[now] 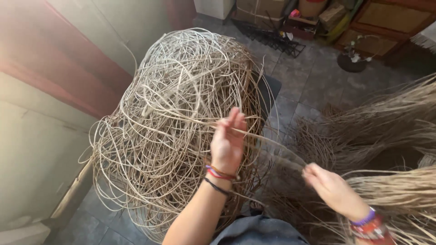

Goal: Weaving and knotting natural fibers onto a circular frame

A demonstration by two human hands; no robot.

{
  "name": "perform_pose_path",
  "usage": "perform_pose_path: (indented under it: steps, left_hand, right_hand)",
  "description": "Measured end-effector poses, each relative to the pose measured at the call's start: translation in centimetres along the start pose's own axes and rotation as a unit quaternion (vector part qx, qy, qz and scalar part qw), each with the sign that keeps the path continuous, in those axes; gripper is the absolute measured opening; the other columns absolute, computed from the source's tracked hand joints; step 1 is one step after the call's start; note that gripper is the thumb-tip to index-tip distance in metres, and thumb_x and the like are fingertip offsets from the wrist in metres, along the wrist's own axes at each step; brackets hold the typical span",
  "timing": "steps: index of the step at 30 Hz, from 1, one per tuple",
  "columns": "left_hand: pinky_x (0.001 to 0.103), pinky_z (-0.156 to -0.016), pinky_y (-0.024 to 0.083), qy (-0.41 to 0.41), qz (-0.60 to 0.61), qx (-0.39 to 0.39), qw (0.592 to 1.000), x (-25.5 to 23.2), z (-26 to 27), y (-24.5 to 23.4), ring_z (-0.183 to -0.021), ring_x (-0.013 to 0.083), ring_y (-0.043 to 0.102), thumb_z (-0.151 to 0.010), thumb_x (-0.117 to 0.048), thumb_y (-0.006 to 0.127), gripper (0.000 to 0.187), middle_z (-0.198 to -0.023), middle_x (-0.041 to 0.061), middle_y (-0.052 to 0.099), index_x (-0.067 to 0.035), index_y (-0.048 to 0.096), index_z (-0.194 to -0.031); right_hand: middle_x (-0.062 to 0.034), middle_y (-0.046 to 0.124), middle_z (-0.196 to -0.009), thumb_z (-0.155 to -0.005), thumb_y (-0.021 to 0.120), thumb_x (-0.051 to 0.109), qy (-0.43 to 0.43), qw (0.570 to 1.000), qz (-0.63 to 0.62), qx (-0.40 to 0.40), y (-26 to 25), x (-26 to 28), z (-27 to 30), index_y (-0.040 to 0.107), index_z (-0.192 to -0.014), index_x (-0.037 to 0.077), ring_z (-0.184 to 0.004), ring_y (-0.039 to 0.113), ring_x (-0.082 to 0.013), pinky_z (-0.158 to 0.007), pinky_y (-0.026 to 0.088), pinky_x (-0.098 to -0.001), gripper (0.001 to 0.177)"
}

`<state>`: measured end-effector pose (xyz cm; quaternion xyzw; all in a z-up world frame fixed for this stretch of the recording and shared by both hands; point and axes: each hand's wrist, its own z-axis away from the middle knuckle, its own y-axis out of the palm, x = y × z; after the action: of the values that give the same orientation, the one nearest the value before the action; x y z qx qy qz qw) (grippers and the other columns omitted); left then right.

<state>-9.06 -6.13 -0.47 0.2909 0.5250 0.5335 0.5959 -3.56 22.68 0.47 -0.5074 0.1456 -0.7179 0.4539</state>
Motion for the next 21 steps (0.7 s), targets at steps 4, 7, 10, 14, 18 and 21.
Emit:
perform_pose_path:
  steps: [4, 7, 10, 14, 18, 21]
  left_hand:
    - [0.042, -0.1, 0.046, -0.023, -0.117, 0.086, 0.989, 4.7, 2.7, -0.6, -0.119, 0.0262, 0.064, -0.103, -0.029, 0.055, 0.021, -0.136, 0.011, 0.067, -0.022, 0.062, -0.084]
    - [0.046, -0.108, 0.043, -0.052, -0.128, 0.115, 0.984, 5.1, 3.2, -0.8, -0.129, 0.028, 0.058, -0.102, -0.036, 0.056, 0.019, -0.148, 0.012, 0.058, -0.02, 0.06, -0.093]
    - [0.049, -0.111, 0.043, -0.063, -0.093, 0.125, 0.986, 3.8, 2.4, -1.1, -0.127, 0.0299, 0.06, -0.104, -0.037, 0.054, 0.025, -0.148, 0.013, 0.058, -0.016, 0.065, -0.103]
    - [0.043, -0.107, 0.052, -0.006, -0.006, -0.009, 1.0, -0.4, 0.2, 0.1, -0.112, 0.029, 0.067, -0.104, -0.025, 0.052, 0.032, -0.134, 0.018, 0.067, -0.009, 0.069, -0.082]
    - [0.052, -0.115, 0.043, -0.03, -0.043, -0.025, 0.998, 0.8, 0.9, 0.0, -0.123, 0.0356, 0.062, -0.107, -0.029, 0.044, 0.036, -0.136, 0.019, 0.065, -0.014, 0.06, -0.078]
    - [0.035, -0.093, 0.046, -0.028, -0.1, 0.099, 0.99, 4.0, 2.3, -0.4, -0.098, 0.0205, 0.064, -0.099, -0.025, 0.059, 0.023, -0.115, 0.012, 0.072, -0.019, 0.067, -0.078]
  right_hand:
    - [-0.0051, 0.075, -0.125, -0.096, 0.056, 0.031, -0.101, 0.994, -0.041, -0.006, 2.3, 7.2, -3.0, 0.057, -0.133, 0.015, -0.11, 0.074, -0.0203, -0.095, 0.054, -0.0353, 0.04]
    - [-0.0083, 0.076, -0.102, -0.099, 0.053, 0.024, -0.14, 0.984, -0.103, -0.047, 4.2, 9.0, -5.3, 0.061, -0.112, 0.011, -0.091, 0.073, -0.0245, -0.081, 0.052, -0.039, 0.02]
    - [-0.004, 0.075, -0.083, -0.103, 0.049, 0.028, -0.132, 0.985, -0.087, -0.07, 4.0, 6.9, -4.2, 0.065, -0.097, 0.012, -0.075, 0.072, -0.0206, -0.071, 0.051, -0.0371, 0.023]
    - [0.0018, 0.068, -0.072, -0.103, 0.047, 0.027, -0.094, 0.994, -0.029, -0.055, 1.4, 0.3, -0.5, 0.063, -0.084, 0.015, -0.067, 0.062, -0.0138, -0.071, 0.049, -0.0309, 0.028]
    - [0.0035, 0.081, -0.086, -0.101, 0.047, 0.031, -0.063, 0.998, -0.022, -0.005, 1.3, 1.7, -0.5, 0.069, -0.089, 0.015, -0.079, 0.075, -0.0125, -0.082, 0.055, -0.0279, 0.03]
    - [-0.0013, 0.08, -0.115, -0.1, 0.051, 0.033, -0.036, 0.999, -0.02, 0.011, 2.6, 7.1, -2.9, 0.062, -0.127, 0.019, -0.1, 0.076, -0.0181, -0.094, 0.053, -0.0336, 0.032]
